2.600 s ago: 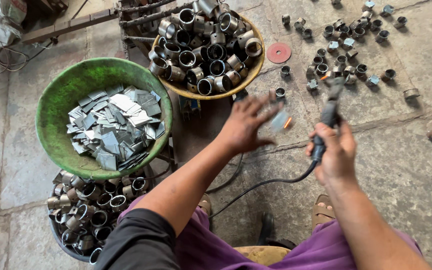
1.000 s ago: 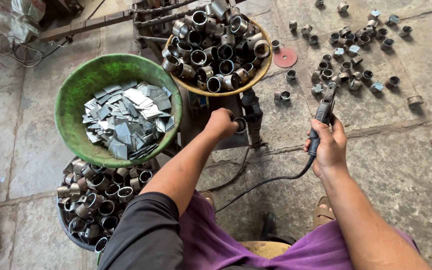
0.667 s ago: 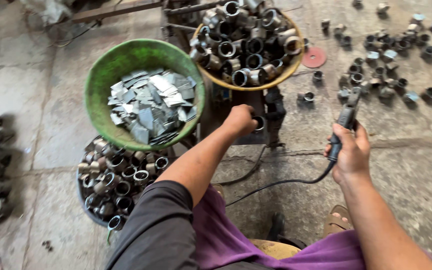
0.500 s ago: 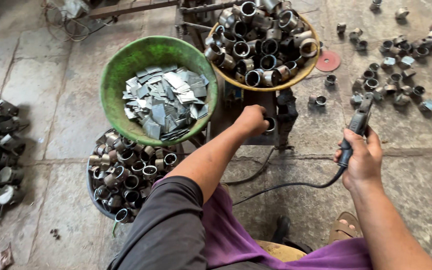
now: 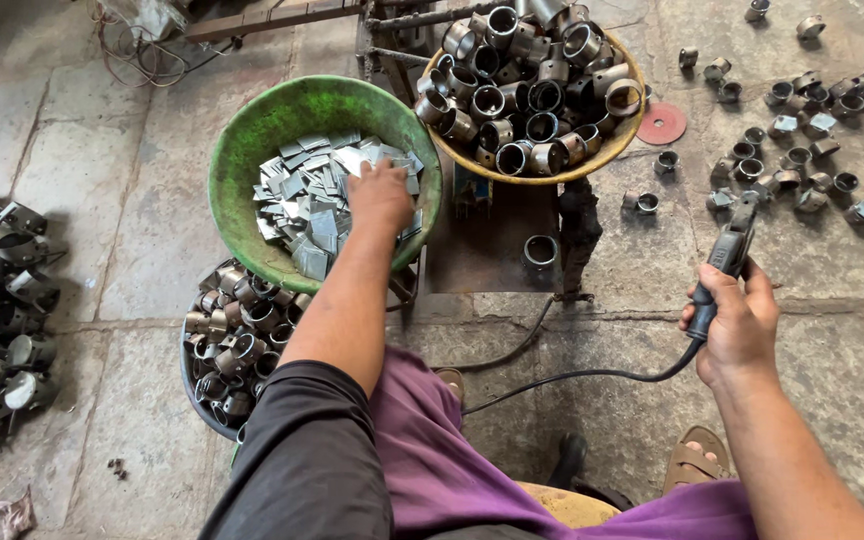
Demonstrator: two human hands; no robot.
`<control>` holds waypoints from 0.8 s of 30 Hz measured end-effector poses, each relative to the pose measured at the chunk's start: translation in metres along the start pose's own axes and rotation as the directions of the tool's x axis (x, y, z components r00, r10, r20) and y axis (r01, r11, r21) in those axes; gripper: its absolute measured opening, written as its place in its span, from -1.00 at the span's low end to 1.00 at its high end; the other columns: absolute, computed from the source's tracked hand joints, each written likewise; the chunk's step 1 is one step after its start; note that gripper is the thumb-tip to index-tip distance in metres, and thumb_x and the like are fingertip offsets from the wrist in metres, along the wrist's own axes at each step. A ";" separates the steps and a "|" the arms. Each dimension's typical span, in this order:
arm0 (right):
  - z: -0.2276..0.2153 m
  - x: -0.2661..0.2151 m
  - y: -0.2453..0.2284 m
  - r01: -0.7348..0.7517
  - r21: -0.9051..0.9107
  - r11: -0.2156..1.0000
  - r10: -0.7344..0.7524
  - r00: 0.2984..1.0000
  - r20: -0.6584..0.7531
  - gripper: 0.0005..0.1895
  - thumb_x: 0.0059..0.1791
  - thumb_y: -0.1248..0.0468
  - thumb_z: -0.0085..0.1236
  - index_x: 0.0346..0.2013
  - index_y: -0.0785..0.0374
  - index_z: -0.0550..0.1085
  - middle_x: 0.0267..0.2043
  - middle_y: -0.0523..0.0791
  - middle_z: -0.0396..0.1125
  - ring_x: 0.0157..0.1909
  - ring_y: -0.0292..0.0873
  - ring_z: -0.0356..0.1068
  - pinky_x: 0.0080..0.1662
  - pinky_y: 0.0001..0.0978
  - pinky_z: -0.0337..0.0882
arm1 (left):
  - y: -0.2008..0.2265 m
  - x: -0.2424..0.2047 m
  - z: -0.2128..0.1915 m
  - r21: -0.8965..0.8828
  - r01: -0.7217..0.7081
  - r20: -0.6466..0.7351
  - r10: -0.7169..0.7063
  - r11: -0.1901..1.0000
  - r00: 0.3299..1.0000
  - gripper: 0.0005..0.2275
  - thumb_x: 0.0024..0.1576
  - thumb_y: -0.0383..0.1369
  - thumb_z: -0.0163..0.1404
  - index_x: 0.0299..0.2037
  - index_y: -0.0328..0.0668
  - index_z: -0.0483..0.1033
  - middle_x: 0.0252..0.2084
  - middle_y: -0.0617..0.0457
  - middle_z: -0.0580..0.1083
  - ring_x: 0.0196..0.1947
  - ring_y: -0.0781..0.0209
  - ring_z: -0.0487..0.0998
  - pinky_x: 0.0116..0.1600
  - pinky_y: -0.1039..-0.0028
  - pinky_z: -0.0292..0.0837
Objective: The person sits on a low stool and uses a welding torch to join small metal plates to cylindrical metal pieces. They pick up a plate from a green basin, place it on a cylinder, and weld the seam while sparks fly. The finished parts are placed into a yellow basin.
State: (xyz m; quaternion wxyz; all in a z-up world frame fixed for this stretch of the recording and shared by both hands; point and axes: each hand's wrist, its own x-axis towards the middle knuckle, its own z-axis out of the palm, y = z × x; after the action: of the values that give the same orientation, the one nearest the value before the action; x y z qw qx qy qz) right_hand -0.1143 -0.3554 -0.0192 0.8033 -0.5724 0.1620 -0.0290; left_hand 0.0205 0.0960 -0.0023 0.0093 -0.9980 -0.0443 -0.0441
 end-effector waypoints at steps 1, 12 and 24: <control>0.001 0.000 0.001 -0.003 -0.001 1.000 0.003 1.000 0.002 -0.54 0.04 0.19 0.22 0.17 0.21 0.30 -0.33 -0.16 0.29 -0.48 -0.29 0.30 -0.44 -0.42 0.36 | -0.004 -0.001 0.002 0.023 0.024 0.030 -0.025 0.999 0.999 -0.73 -0.07 -0.36 0.11 -0.13 -0.04 0.61 0.05 0.02 0.45 0.14 -0.08 0.35 0.15 -0.02 0.22; 0.012 0.000 0.006 -0.006 -0.030 1.000 0.005 0.999 -0.039 -0.44 -0.01 0.18 0.26 0.21 0.25 0.28 -0.37 -0.18 0.27 -0.56 -0.31 0.28 -0.51 -0.46 0.32 | 0.004 -0.001 0.016 0.097 0.005 -0.112 0.006 0.995 0.994 -0.76 -0.03 -0.24 0.15 -0.19 -0.08 0.63 -0.05 -0.06 0.50 0.12 -0.10 0.38 0.17 -0.07 0.20; 0.020 -0.007 0.005 -0.019 -0.027 0.999 0.019 1.000 0.008 -0.30 -0.04 0.19 0.28 0.32 0.31 0.24 -0.34 -0.15 0.25 -0.49 -0.34 0.28 -0.47 -0.52 0.36 | 0.090 -0.046 0.009 -0.400 -0.499 -0.117 0.497 0.769 0.860 -0.78 0.02 -0.13 0.26 -0.35 -0.07 0.63 -0.23 0.05 0.56 -0.10 0.06 0.50 0.05 0.24 0.41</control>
State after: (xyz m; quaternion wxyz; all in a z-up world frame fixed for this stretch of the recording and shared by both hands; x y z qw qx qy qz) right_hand -0.1161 -0.3333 -0.0164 0.7963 -0.5818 0.1647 -0.0168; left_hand -0.0159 0.0025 -0.0162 -0.1926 -0.9521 0.2318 -0.0508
